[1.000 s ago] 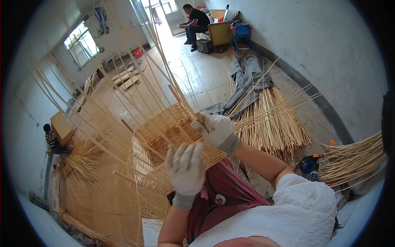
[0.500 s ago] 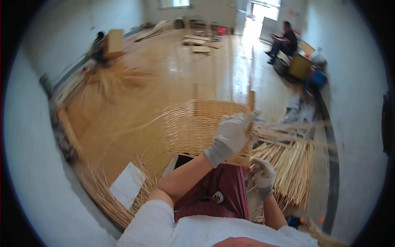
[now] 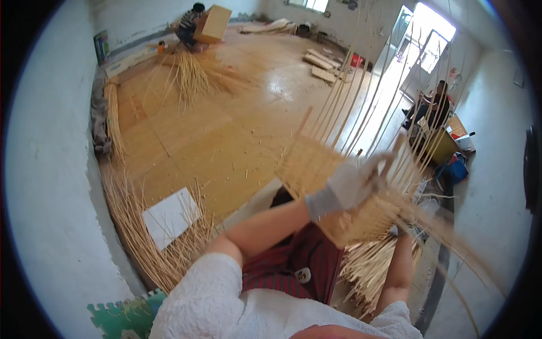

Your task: The person weaves a rectangular basket using thin bamboo strips. They interlace the strips through a pre-formed frame, occasionally adjusting the basket's position and using a hammer to tighten the weave.

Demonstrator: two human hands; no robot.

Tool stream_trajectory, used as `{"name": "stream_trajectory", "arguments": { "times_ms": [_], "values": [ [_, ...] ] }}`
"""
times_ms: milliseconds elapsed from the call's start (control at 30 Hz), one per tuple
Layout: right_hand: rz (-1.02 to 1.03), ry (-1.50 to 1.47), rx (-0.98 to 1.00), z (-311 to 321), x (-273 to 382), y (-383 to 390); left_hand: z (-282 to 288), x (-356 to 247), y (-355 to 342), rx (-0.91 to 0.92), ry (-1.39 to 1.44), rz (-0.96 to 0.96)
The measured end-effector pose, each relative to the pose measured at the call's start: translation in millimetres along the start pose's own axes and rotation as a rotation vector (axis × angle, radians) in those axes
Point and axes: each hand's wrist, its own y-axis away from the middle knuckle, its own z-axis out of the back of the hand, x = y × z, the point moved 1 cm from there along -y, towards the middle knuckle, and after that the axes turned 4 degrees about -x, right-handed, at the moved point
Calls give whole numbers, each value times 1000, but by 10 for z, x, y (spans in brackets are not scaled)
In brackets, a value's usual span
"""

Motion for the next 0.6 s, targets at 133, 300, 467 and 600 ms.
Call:
{"name": "stream_trajectory", "arguments": {
  "times_ms": [133,300,467,600],
  "values": [
    [-219,-380,59,261,123,176,90,701,-400,56,-612,102],
    [-280,-505,-139,-141,789,622,415,1228,-741,33,-463,329],
    [-153,-206,-309,-490,417,262,396,2411,-700,-46,150,722],
    [-203,393,-258,-408,-510,-126,90,3043,-156,-70,742,1062]
  ]
}}
